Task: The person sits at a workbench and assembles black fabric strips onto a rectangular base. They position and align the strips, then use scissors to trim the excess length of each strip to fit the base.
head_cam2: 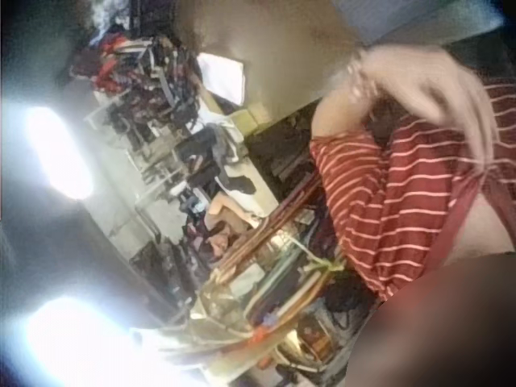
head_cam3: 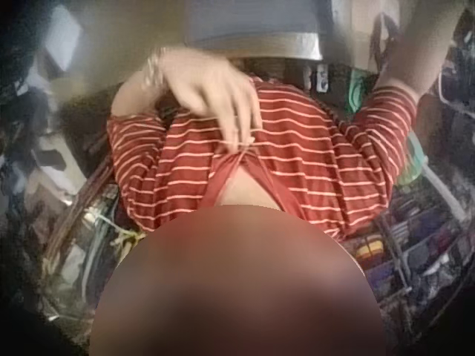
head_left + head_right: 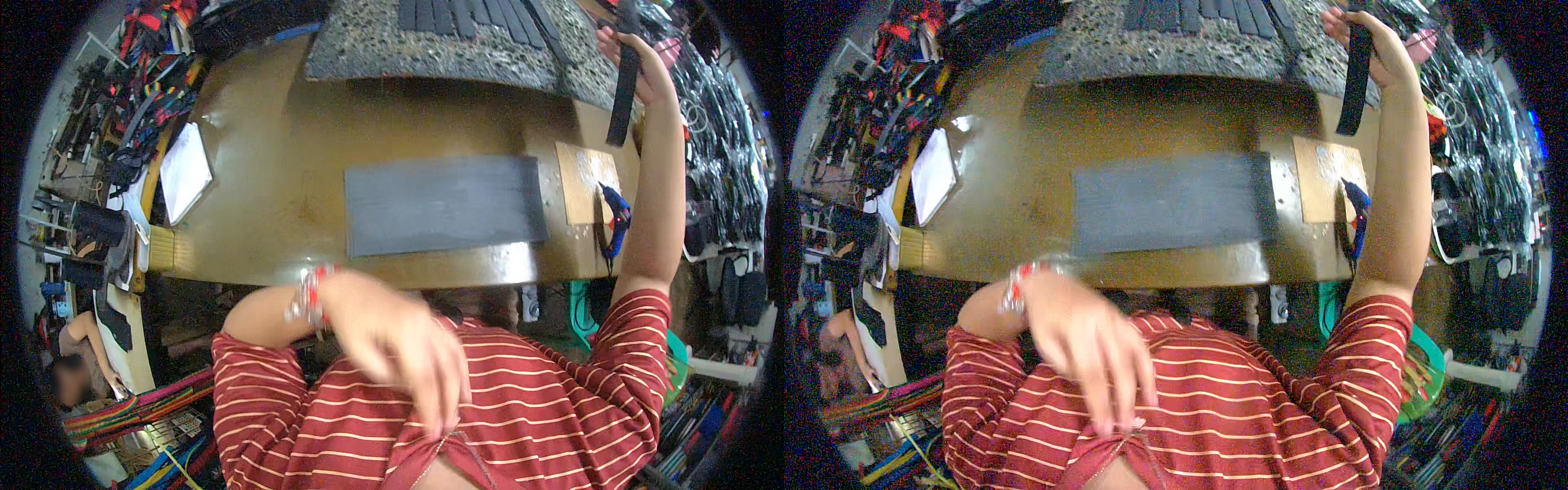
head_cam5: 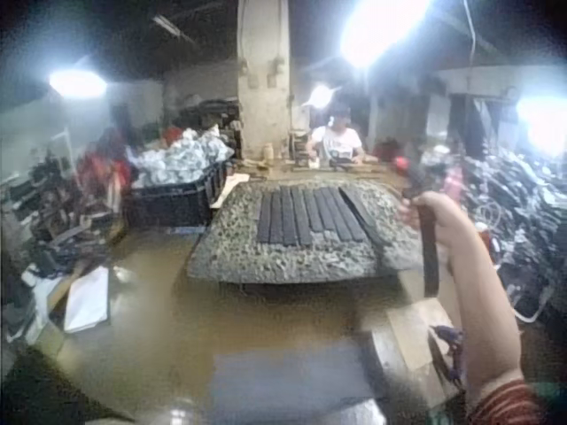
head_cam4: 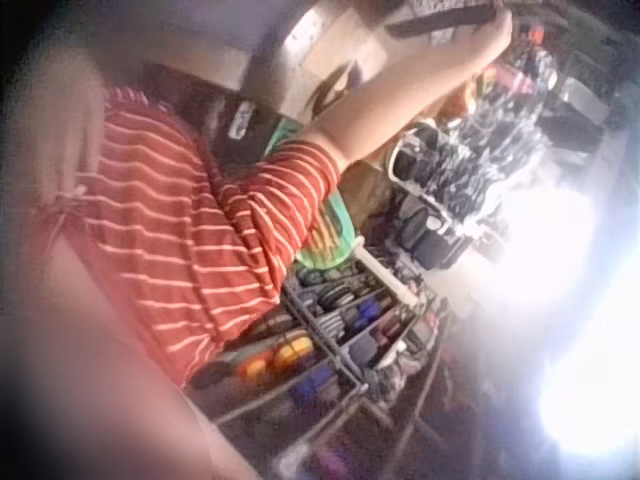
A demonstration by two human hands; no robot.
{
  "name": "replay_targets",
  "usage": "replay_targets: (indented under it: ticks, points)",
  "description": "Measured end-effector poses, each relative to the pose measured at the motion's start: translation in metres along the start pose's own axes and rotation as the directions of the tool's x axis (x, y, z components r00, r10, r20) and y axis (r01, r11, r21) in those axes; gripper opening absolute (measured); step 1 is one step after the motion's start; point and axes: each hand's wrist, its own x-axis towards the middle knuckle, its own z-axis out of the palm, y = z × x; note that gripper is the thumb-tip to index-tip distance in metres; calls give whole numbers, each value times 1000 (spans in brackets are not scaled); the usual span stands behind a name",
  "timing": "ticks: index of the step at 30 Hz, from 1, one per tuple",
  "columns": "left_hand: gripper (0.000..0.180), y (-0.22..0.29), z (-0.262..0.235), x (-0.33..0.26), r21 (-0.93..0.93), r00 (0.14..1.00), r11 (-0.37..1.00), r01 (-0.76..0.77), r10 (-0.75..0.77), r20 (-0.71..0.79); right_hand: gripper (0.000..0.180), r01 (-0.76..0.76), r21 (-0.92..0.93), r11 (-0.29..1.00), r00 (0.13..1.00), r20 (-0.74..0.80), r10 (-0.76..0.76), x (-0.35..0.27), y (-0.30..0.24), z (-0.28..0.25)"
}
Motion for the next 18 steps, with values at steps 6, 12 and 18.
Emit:
replay_targets:
  ticks: [6, 12, 18]
  points:
    - [31, -37, -74, -79, 363, 355, -278, 889, -80, -931, 72, 228, -173, 958, 973, 64, -221, -165, 43, 78]
    - [38, -66, -43, -92, 279, 282, -245, 929, -23, -959, 77, 195, -238, 951, 944, -216, -248, -231, 75, 110]
    - [56, -44, -72, -69, 113, 261, 832, 544, -39, -964, 75, 121, -938, 325, 988, 81, -132, -244, 115, 130]
